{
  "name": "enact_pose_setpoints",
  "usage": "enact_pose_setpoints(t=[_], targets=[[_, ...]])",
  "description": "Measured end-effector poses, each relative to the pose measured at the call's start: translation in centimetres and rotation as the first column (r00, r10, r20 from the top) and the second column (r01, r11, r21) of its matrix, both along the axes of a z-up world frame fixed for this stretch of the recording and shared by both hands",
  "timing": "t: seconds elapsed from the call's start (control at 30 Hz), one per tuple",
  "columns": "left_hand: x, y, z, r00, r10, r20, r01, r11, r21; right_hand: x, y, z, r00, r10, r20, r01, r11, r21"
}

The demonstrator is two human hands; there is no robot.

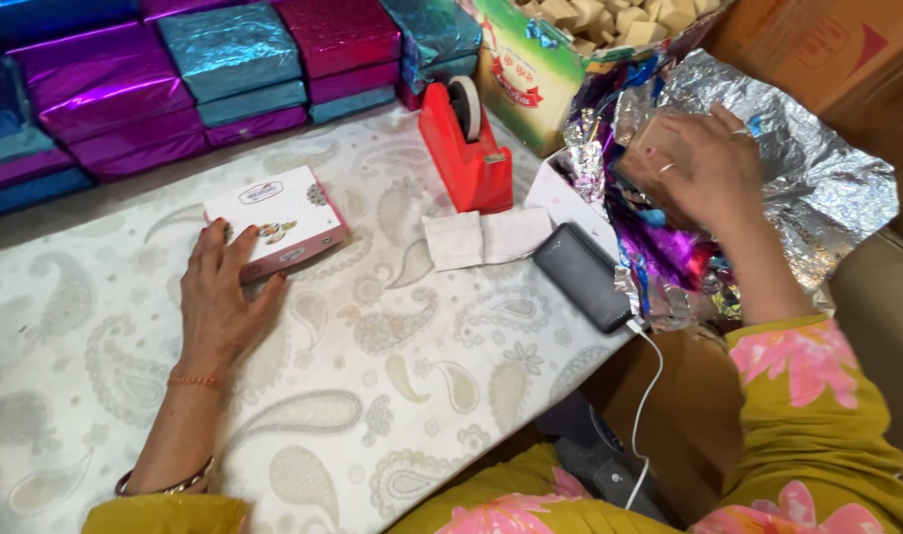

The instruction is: The person wraps a rectangular box with blue metallic foil paper, folds the edges closed, and stacks it with other finished foil-wrapped boxes. They then take an empty box from a bin, place wooden objects inside, close the lid, and begin wrapping that box with foil paper as well.

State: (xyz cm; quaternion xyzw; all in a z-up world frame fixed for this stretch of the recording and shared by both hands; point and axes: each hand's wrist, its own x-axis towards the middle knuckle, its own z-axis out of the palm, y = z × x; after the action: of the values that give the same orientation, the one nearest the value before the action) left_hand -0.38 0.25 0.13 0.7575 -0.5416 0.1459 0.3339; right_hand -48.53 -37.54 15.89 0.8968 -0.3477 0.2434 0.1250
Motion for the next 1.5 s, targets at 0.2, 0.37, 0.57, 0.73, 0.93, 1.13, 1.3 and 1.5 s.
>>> enact_pose_setpoints(t=[0.2, 0.37, 0.57, 0.73, 0.93, 1.13, 1.3, 1.5], targets=[[-0.1, 0.0, -0.2, 0.999, 0.026, 0.022, -0.027, 1.000, 0.014, -3.0, -2.6, 2.3, 0.984, -0.172, -0.044, 0.172, 0.860, 0.480], [-0.4, 0.0, 0.0, 0.999, 0.044, 0.031, -0.045, 0.999, 0.029, -2.6, -3.0, 0.3, 0.981, -0.143, -0.133, 0.193, 0.805, 0.561], [-1.7, 0.4, 1.6, 0.992, 0.047, 0.114, -0.048, 0.999, 0.005, -2.9, -2.2, -2.4, 0.992, -0.103, -0.068, 0.123, 0.887, 0.446], [-3.0, 0.2, 2.2, 0.965, 0.077, 0.249, -0.083, 0.996, 0.014, -1.0, 1.7, -1.8, 0.978, -0.180, -0.107, 0.193, 0.973, 0.127], [-6.2, -2.2, 3.7, 0.958, -0.011, 0.285, 0.002, 1.000, 0.031, -2.1, 0.0, -1.7, 0.988, -0.099, -0.116, 0.124, 0.964, 0.233], [-6.8, -2.9, 3.0, 0.964, -0.097, 0.248, 0.079, 0.994, 0.081, -6.6, -5.8, -0.5, 0.945, -0.264, 0.192, 0.238, 0.960, 0.149], [-6.8, -2.8, 2.8, 0.980, -0.060, 0.190, 0.048, 0.997, 0.067, -11.4, -10.5, 0.5, 0.955, -0.269, 0.127, 0.285, 0.949, -0.135], [-6.7, -2.8, 2.4, 0.978, -0.038, 0.206, 0.026, 0.998, 0.058, -11.7, -11.8, 1.6, 0.854, -0.520, 0.008, 0.514, 0.845, 0.146]])
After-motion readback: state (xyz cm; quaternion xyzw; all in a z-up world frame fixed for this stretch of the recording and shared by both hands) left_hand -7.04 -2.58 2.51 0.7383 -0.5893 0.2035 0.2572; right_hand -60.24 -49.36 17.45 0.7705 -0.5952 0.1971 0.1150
